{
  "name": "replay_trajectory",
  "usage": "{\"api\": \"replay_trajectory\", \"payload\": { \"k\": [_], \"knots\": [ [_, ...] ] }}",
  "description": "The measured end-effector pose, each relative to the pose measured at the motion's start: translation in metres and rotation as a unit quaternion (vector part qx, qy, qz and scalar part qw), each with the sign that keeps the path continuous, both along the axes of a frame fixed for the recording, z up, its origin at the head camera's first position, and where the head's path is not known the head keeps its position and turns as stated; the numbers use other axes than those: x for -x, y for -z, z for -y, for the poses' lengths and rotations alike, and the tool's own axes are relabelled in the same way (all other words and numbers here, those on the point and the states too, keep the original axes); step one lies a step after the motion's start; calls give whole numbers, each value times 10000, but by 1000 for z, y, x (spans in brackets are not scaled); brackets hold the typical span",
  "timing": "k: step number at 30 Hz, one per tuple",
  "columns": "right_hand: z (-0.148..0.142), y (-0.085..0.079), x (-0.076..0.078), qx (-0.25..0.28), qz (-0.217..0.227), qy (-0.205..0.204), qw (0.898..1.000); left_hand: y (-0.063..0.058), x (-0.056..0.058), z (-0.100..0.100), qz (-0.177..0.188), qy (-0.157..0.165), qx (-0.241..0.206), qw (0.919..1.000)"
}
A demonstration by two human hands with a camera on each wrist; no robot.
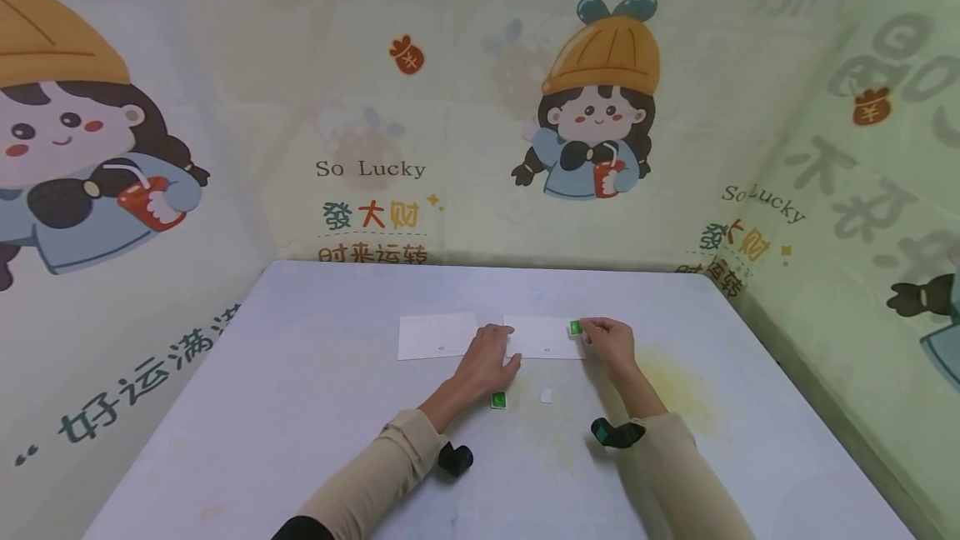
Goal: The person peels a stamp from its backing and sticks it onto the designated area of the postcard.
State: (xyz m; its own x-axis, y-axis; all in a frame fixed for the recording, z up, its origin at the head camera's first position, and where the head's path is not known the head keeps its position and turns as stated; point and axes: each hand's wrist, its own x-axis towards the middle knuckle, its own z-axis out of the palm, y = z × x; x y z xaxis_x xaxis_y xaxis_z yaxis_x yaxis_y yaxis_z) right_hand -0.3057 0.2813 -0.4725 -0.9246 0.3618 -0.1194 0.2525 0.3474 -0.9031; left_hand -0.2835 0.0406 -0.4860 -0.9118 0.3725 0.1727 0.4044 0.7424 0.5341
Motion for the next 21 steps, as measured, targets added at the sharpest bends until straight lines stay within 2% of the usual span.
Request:
{"api": "replay_trajectory", "payload": {
  "k": [13,21],
  "knots": [
    [1,5,11,-115,116,-24,9999,0,5,-8,99,-45,157,9998],
    [1,8,18,-242,56,-83,9997,2,11,-8,-31,-120,365,9993]
  ]
}}
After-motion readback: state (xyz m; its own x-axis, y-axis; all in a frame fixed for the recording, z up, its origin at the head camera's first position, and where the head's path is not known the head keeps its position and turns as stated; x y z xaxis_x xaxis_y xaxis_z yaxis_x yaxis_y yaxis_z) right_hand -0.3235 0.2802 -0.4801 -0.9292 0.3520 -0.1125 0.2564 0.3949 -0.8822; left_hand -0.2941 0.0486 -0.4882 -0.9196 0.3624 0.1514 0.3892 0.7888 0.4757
